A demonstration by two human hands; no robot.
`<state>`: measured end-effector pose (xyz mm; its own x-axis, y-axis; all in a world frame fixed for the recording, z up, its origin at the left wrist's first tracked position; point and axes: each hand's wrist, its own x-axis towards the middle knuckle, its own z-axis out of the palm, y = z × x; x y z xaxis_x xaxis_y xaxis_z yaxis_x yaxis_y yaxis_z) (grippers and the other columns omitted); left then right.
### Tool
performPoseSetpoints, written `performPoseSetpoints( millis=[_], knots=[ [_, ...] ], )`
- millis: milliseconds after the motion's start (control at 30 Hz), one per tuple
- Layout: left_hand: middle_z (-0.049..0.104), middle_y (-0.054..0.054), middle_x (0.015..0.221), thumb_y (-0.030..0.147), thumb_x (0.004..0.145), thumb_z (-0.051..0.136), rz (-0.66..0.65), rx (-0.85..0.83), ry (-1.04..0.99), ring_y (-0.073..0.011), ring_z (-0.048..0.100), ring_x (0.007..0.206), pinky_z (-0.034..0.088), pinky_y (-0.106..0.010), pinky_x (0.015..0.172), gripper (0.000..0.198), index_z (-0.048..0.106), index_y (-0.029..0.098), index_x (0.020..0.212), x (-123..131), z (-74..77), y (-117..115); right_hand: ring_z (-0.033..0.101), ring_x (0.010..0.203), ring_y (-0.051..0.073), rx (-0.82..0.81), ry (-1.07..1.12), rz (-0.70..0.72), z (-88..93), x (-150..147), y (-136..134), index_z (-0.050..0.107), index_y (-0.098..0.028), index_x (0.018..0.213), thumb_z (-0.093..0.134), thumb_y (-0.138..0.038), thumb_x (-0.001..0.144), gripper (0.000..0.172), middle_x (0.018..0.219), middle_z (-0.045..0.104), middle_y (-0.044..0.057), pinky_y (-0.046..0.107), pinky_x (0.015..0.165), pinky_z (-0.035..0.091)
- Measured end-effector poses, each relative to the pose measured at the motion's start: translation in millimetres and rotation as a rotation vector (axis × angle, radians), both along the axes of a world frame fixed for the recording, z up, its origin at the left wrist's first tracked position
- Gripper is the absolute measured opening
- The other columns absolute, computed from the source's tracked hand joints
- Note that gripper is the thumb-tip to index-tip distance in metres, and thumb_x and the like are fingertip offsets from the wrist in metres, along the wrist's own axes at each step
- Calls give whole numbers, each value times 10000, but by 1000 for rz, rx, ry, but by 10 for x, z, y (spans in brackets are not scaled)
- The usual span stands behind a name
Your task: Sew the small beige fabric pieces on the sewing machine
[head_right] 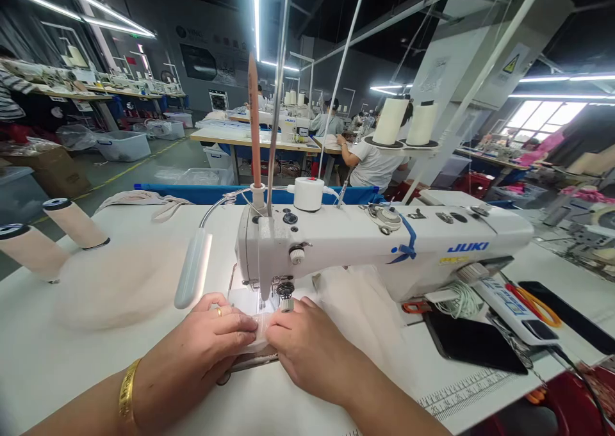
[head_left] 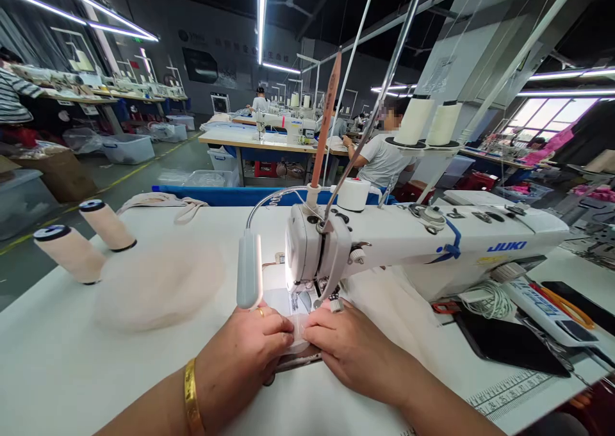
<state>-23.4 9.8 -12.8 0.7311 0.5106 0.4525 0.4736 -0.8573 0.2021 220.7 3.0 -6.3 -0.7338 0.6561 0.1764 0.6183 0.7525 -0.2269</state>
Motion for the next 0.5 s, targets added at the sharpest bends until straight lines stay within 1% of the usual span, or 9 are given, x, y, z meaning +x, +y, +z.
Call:
performPoseSetpoints(
  millis=[133, 300, 400, 500],
  knots=[
    [791, -25, 955, -3, 959, 396, -1, 33, -18, -186, 692, 767, 475, -367, 788, 373, 699, 215, 952, -10, -3, 66, 564, 875, 205, 18, 12, -34, -45, -21, 38, 607, -199, 917, 522, 17, 856, 240, 972, 703, 22, 326, 785, 388],
    [796, -31, 986, -5, 972, 385, -37, 57, 1, -200, 698, 786, 482, -368, 766, 362, 679, 203, 1001, -31, -4, 99, 510, 806, 196, 44, 42, -51, -82, -40, 36, 576, -198, 870, 499, 3, 857, 215, 924, 663, 30, 314, 737, 378],
    [795, -30, 996, -17, 961, 399, -62, 41, 5, -203, 712, 807, 491, -368, 777, 345, 661, 201, 1011, -44, -27, 97, 515, 813, 198, 41, 64, -56, -109, -43, 29, 571, -200, 875, 497, 0, 853, 215, 932, 659, 32, 318, 770, 393],
    [794, -27, 983, -30, 942, 410, -54, 41, 8, -204, 712, 791, 497, -370, 778, 335, 649, 201, 980, -45, -41, 109, 544, 870, 212, 30, 76, -58, -150, -41, 34, 594, -206, 925, 496, 5, 851, 244, 978, 675, 36, 329, 808, 405]
  ],
)
